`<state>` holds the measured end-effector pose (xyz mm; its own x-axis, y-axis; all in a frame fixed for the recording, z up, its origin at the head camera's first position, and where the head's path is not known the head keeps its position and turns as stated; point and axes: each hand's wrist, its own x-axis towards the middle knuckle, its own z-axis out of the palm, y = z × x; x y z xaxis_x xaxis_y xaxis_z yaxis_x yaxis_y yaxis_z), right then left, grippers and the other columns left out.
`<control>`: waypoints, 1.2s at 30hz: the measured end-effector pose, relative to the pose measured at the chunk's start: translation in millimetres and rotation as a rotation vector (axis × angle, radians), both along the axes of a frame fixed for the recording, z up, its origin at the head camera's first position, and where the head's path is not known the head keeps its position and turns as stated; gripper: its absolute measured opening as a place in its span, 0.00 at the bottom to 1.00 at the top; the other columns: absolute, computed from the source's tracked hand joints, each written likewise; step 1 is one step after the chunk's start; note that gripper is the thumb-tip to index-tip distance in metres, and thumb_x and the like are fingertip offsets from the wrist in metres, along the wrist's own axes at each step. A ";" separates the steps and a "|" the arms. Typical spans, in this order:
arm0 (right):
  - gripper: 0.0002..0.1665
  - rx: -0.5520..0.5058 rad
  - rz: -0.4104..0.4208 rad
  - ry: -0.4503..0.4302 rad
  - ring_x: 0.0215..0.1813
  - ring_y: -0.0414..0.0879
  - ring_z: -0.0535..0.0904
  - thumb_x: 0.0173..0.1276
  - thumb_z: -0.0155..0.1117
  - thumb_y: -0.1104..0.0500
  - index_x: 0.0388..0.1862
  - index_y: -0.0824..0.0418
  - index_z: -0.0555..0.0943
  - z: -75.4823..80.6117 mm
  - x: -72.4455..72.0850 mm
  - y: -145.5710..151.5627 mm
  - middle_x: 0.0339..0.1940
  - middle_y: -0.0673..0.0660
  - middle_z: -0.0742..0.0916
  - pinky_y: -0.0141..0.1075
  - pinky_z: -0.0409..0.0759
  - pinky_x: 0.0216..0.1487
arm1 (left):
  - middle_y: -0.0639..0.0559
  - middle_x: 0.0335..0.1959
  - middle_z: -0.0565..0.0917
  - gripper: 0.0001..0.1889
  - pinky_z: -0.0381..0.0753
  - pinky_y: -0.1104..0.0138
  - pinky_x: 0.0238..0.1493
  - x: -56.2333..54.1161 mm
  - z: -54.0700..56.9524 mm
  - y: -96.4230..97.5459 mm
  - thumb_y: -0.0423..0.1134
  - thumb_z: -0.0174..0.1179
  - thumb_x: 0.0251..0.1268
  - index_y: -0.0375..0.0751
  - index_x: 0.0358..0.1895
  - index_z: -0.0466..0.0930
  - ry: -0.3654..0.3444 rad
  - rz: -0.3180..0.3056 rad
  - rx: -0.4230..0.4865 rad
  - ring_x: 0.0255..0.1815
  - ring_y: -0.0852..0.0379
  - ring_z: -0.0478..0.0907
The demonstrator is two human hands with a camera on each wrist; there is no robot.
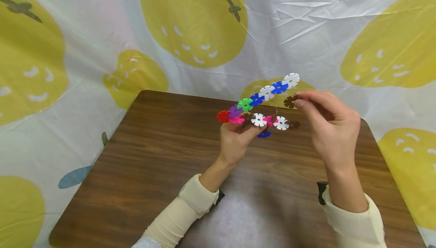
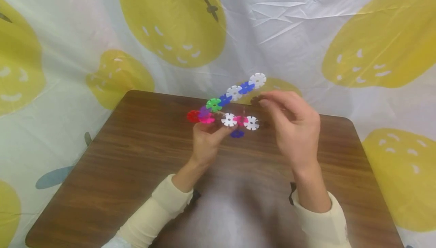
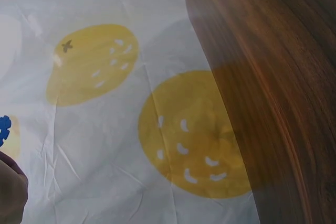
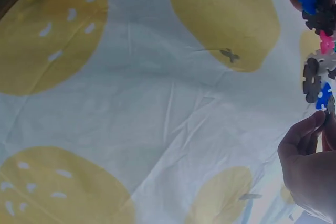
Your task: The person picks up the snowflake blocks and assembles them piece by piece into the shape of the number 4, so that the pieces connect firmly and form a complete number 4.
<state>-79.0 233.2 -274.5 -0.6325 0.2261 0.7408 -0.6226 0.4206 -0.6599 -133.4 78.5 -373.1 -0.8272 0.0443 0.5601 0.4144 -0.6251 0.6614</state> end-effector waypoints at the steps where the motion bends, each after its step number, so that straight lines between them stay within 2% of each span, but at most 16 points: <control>1: 0.08 0.024 0.004 0.014 0.39 0.39 0.86 0.60 0.72 0.77 0.39 0.75 0.89 1.6 1.2 -2.0 0.36 0.50 0.92 0.26 0.82 0.43 | 0.64 0.41 0.88 0.19 0.88 0.69 0.51 0.6 0.1 0.4 0.12 0.61 0.51 0.06 0.49 0.73 -0.001 -0.003 -0.001 0.43 0.65 0.87; 4: 0.09 0.134 -0.003 0.050 0.41 0.38 0.85 0.59 0.72 0.78 0.39 0.72 0.90 6.2 3.2 -6.3 0.36 0.54 0.92 0.27 0.80 0.43 | 0.63 0.41 0.88 0.19 0.88 0.69 0.51 2.1 0.1 1.4 0.12 0.61 0.52 0.06 0.49 0.73 -0.003 -0.014 0.003 0.43 0.65 0.87; 9: 0.11 0.244 -0.008 0.063 0.43 0.35 0.85 0.61 0.71 0.77 0.40 0.69 0.91 9.5 4.0 -9.1 0.37 0.60 0.91 0.26 0.79 0.45 | 0.63 0.41 0.88 0.19 0.88 0.69 0.50 3.6 0.3 2.1 0.12 0.61 0.52 0.06 0.49 0.73 -0.006 -0.024 0.001 0.43 0.64 0.87; 14: 0.11 0.271 0.006 0.064 0.43 0.34 0.85 0.60 0.72 0.77 0.40 0.68 0.91 9.2 3.8 -11.4 0.36 0.61 0.91 0.25 0.79 0.44 | 0.63 0.42 0.88 0.19 0.88 0.68 0.51 4.4 1.5 1.8 0.12 0.62 0.53 0.06 0.51 0.73 -0.003 -0.025 0.004 0.44 0.64 0.87; 22: 0.12 0.298 -0.005 0.064 0.42 0.32 0.84 0.61 0.72 0.75 0.42 0.65 0.92 9.8 3.7 -16.2 0.37 0.53 0.92 0.24 0.78 0.43 | 0.64 0.40 0.88 0.18 0.88 0.70 0.51 6.0 3.0 1.4 0.12 0.61 0.53 0.06 0.48 0.74 -0.022 -0.004 0.012 0.43 0.66 0.86; 24: 0.12 0.297 -0.007 0.068 0.42 0.32 0.84 0.61 0.72 0.75 0.42 0.65 0.92 10.0 4.4 -16.7 0.37 0.52 0.92 0.23 0.78 0.43 | 0.55 0.43 0.89 0.19 0.88 0.68 0.53 6.9 3.5 1.4 0.13 0.62 0.54 0.07 0.50 0.74 -0.026 0.001 0.011 0.45 0.64 0.87; 26: 0.12 0.296 -0.006 0.071 0.42 0.32 0.84 0.61 0.72 0.75 0.42 0.65 0.92 10.4 4.9 -17.1 0.37 0.53 0.92 0.23 0.79 0.43 | 0.40 0.46 0.89 0.20 0.88 0.65 0.55 7.1 3.5 1.2 0.14 0.63 0.55 0.09 0.52 0.75 -0.027 0.005 0.006 0.47 0.62 0.87; 28: 0.12 0.300 -0.007 0.072 0.42 0.32 0.84 0.61 0.72 0.75 0.42 0.65 0.92 10.7 5.1 -17.4 0.37 0.55 0.92 0.23 0.79 0.44 | 0.25 0.49 0.85 0.20 0.88 0.64 0.56 7.2 3.6 0.9 0.14 0.63 0.55 0.10 0.54 0.75 -0.029 0.007 0.004 0.48 0.61 0.87; 30: 0.12 0.300 -0.005 0.073 0.42 0.32 0.84 0.61 0.72 0.75 0.42 0.65 0.92 10.5 5.1 -17.8 0.37 0.56 0.92 0.24 0.79 0.44 | 0.14 0.49 0.79 0.20 0.88 0.64 0.55 7.0 3.7 0.8 0.15 0.63 0.55 0.10 0.54 0.75 -0.032 0.002 0.007 0.48 0.61 0.87; 33: 0.11 0.298 -0.004 0.079 0.43 0.32 0.84 0.61 0.72 0.76 0.41 0.66 0.92 9.7 4.5 -18.6 0.36 0.59 0.91 0.24 0.79 0.45 | 0.11 0.49 0.77 0.20 0.88 0.64 0.55 7.0 3.9 0.5 0.15 0.63 0.55 0.10 0.53 0.76 -0.032 0.003 0.009 0.48 0.61 0.87; 35: 0.11 0.293 -0.005 0.086 0.42 0.32 0.84 0.61 0.72 0.76 0.41 0.66 0.91 9.2 4.2 -19.4 0.36 0.61 0.91 0.24 0.79 0.44 | 0.14 0.49 0.79 0.20 0.88 0.64 0.55 7.0 3.9 0.5 0.15 0.63 0.55 0.10 0.53 0.76 -0.027 0.007 0.012 0.48 0.60 0.87; 36: 0.11 0.291 -0.005 0.090 0.42 0.32 0.84 0.61 0.72 0.76 0.41 0.66 0.91 9.0 4.0 -19.8 0.35 0.62 0.91 0.24 0.79 0.44 | 0.18 0.48 0.82 0.20 0.88 0.64 0.55 7.0 3.7 0.5 0.15 0.63 0.54 0.10 0.52 0.76 -0.027 0.010 0.014 0.48 0.60 0.87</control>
<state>-75.0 213.5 -265.5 -0.5611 -0.0014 0.8278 -0.6705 0.5872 -0.4535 -126.3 79.1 -369.4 -0.8427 0.0278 0.5377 0.4028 -0.6302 0.6638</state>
